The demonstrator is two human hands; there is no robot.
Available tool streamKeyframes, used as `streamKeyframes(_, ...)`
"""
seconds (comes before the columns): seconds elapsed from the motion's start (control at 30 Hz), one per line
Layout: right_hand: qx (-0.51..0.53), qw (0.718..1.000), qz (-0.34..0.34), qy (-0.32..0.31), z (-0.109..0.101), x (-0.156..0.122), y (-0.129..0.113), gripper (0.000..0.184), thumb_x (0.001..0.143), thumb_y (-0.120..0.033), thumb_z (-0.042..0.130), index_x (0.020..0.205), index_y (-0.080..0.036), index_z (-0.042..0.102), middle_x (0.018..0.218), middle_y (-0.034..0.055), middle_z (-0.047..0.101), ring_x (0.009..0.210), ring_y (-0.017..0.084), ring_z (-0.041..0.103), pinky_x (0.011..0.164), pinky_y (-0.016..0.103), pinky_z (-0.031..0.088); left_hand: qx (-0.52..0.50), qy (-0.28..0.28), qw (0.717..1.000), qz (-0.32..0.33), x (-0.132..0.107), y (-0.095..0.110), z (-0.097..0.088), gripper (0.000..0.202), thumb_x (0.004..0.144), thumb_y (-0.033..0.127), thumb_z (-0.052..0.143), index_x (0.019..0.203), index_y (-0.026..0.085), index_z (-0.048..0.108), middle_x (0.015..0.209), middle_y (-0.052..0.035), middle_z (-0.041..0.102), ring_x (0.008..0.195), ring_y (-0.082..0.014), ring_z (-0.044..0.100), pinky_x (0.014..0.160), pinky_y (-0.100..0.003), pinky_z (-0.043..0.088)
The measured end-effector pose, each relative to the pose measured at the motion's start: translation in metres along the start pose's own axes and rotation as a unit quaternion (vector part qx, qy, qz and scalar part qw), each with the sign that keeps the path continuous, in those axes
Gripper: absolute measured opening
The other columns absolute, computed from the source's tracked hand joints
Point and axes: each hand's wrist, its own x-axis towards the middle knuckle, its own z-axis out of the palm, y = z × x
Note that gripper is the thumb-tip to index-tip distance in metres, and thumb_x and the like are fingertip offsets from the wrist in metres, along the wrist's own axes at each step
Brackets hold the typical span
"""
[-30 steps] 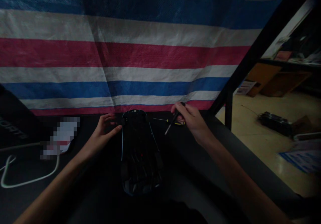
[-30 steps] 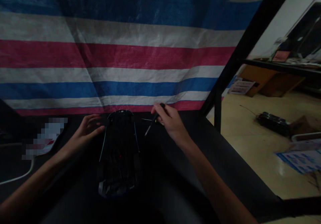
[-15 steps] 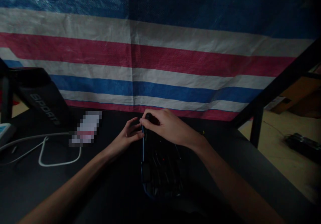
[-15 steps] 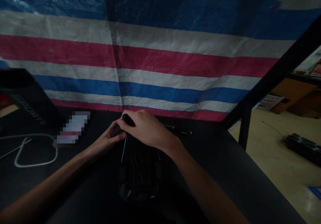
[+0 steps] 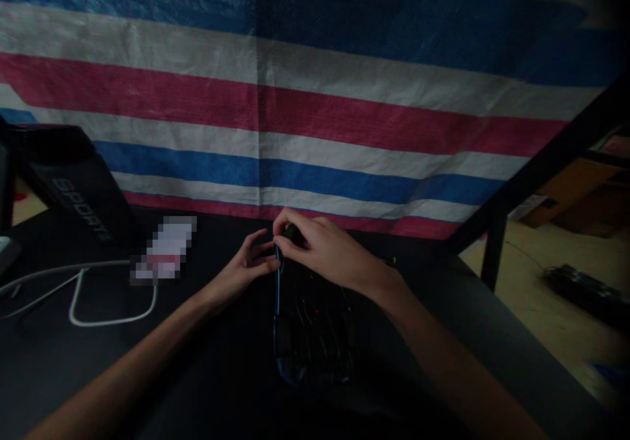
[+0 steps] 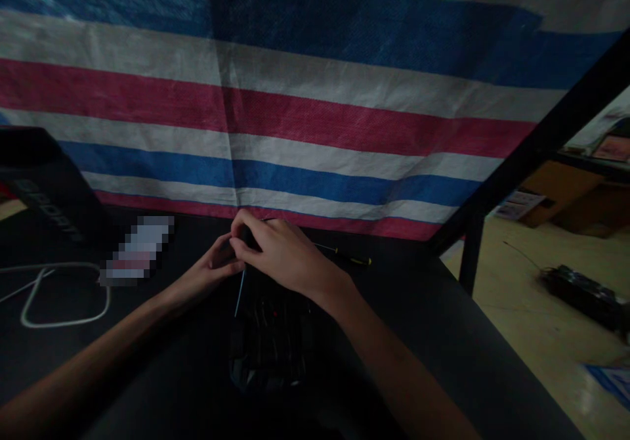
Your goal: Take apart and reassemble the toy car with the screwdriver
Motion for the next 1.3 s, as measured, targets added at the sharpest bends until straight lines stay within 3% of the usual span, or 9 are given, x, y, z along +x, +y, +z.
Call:
streamKeyframes(0.17,-0.140,0.988,0.035,0.045,0.004,-0.001,-0.008,0.024,0.107,-0.038,0.042,0.110,-0.022,0.060,0.075,-0.0003,0.065,0.068,0.016,0.060,0.065,0.030,0.034,-0.025,-0.009,1.000,-0.001,0.002,-0.003,-0.003,0.078,0.083,0.022,0.081,0.151,0.028,0.042,0.154,-0.0142,0.054,0.136,-0.0332,0.057,0.122,-0.060,0.032)
streamKeyframes(0.3,-0.113,0.993,-0.010,0.030,-0.001,-0.003,-0.009,0.015,0.101,-0.024,0.046,0.110,-0.022,0.058,0.093,0.0015,0.069,0.079,0.016,0.063,0.070,0.029,0.038,-0.024,-0.001,1.000,-0.008,0.001,-0.002,-0.003,0.081,0.083,0.023,0.082,0.152,0.027,0.041,0.154,-0.0156,0.053,0.132,-0.0323,0.061,0.122,-0.059,0.033)
streamKeyframes(0.47,-0.167,0.985,0.022,0.033,-0.006,-0.005,-0.008,0.023,0.106,-0.034,0.044,0.109,-0.023,0.063,0.080,0.0003,0.069,0.070,0.016,0.063,0.067,0.030,0.038,-0.019,-0.005,1.000,-0.009,0.000,0.002,0.000,0.077,0.084,0.022,0.080,0.151,0.026,0.043,0.155,-0.0159,0.053,0.132,-0.0320,0.060,0.121,-0.058,0.033)
streamKeyframes(0.6,-0.121,0.991,-0.049,0.016,-0.009,-0.006,-0.009,0.021,0.102,-0.021,0.048,0.115,-0.021,0.063,0.109,0.0045,0.073,0.098,0.018,0.067,0.083,0.028,0.043,-0.017,0.001,1.000,-0.007,-0.001,0.002,0.001,0.077,0.083,0.023,0.081,0.150,0.026,0.043,0.152,-0.0154,0.055,0.131,-0.0322,0.061,0.121,-0.059,0.033)
streamKeyframes(0.77,-0.158,0.987,-0.007,0.018,-0.006,-0.006,-0.008,0.025,0.107,-0.037,0.045,0.110,-0.023,0.065,0.086,0.0010,0.073,0.077,0.018,0.067,0.072,0.030,0.040,-0.004,-0.001,1.000,0.002,0.001,0.001,0.000,0.075,0.082,0.023,0.081,0.148,0.025,0.045,0.149,-0.0153,0.056,0.132,-0.0326,0.059,0.121,-0.058,0.033)
streamKeyframes(0.9,-0.111,0.993,-0.047,0.021,-0.004,-0.006,-0.008,0.021,0.100,-0.022,0.051,0.118,-0.022,0.062,0.111,0.0036,0.074,0.098,0.018,0.068,0.083,0.029,0.043,0.010,-0.005,1.000,0.010,0.001,0.000,0.000,0.073,0.083,0.025,0.080,0.147,0.025,0.045,0.151,-0.0151,0.056,0.133,-0.0324,0.059,0.120,-0.057,0.034)
streamKeyframes(1.07,-0.164,0.986,-0.015,0.010,-0.006,-0.006,-0.009,0.023,0.107,-0.034,0.044,0.111,-0.023,0.065,0.085,0.0008,0.072,0.077,0.018,0.066,0.073,0.030,0.040,0.011,-0.010,1.000,0.013,0.001,0.001,0.001,0.069,0.085,0.024,0.078,0.146,0.025,0.047,0.150,-0.0152,0.056,0.132,-0.0326,0.059,0.119,-0.058,0.035)
streamKeyframes(1.2,-0.143,0.987,-0.073,0.008,-0.009,-0.007,-0.010,0.018,0.101,-0.020,0.049,0.112,-0.021,0.063,0.109,0.0049,0.072,0.099,0.018,0.065,0.085,0.029,0.042,0.001,-0.004,1.000,0.004,0.000,0.002,0.001,0.070,0.083,0.023,0.080,0.145,0.024,0.046,0.150,-0.0150,0.055,0.130,-0.0314,0.061,0.120,-0.057,0.035)
streamKeyframes(1.3,-0.175,0.983,-0.057,0.012,-0.006,-0.007,-0.008,0.023,0.107,-0.030,0.044,0.113,-0.022,0.064,0.100,0.0039,0.074,0.090,0.018,0.067,0.078,0.030,0.041,-0.004,-0.006,1.000,-0.001,0.000,0.002,0.001,0.069,0.084,0.022,0.079,0.144,0.024,0.047,0.150,-0.0150,0.055,0.129,-0.0308,0.061,0.120,-0.056,0.035)
